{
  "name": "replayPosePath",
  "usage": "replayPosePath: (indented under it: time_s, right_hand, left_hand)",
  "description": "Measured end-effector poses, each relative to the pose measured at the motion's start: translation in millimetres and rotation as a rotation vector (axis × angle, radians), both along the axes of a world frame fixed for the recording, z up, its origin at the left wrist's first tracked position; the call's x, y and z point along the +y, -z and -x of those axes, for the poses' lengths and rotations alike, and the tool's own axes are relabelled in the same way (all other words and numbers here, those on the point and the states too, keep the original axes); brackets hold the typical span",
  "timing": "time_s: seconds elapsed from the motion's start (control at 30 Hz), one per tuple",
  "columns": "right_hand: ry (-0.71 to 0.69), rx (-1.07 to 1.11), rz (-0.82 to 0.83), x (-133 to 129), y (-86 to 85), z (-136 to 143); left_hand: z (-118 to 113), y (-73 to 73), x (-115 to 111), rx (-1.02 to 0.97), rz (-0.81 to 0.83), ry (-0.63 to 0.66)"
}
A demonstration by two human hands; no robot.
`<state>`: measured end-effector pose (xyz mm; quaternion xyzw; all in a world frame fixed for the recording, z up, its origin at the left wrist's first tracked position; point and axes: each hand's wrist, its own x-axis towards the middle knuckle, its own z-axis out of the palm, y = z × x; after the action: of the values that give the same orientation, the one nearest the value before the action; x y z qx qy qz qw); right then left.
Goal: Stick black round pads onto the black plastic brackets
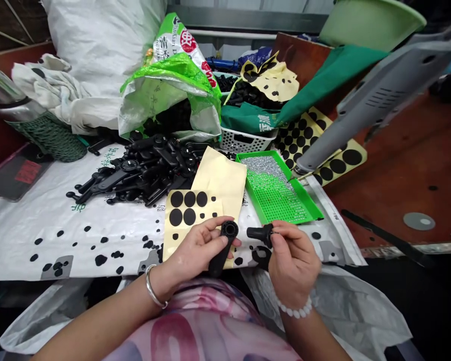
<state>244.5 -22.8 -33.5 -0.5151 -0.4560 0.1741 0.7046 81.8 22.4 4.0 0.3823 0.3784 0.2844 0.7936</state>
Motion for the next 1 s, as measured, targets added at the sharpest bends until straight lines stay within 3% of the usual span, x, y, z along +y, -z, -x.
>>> replayPosePath:
  time_s: [0.2,0.37,0.57,0.63,0.7,0.83,0.9,1.0]
  right_hand:
    - [-0.028,-0.300,0.094,-2,21.1,-3]
    - [-0.069,-0.523,0.253,8,22.6,1]
    - [0.172,-0.749,0.150,10,10.2,1]
    - [0.112,-0.685,0.118,6,2.6,5]
    - [-0.089,-0.509,0.171,3,-4.8,12]
    - [-0.507,0.099,0.409,7,-11.8,27]
    - [-0.586,0.339,0.451,11,-12.1,30]
    - [-0.622,0.482,0.442,14,-11.3,29]
  left_hand:
    - [10,6.2,12,-0.015,-0.003,-0.096]
    - [13,5.0,18,-0.094,0.094,-0.066]
    - [17,10.0,17,-0.228,0.195,-0.056]
    - [14,12.6,16,-0.239,0.197,-0.055]
    - [9,14.4,14,-0.228,0.181,-0.044]
    - [0,15.8,10,-0.222,0.113,-0.024]
    - [-1,16.6,9,-0.227,0.096,-0.016]
    - [2,18.9,8,-0.246,0.106,0.002]
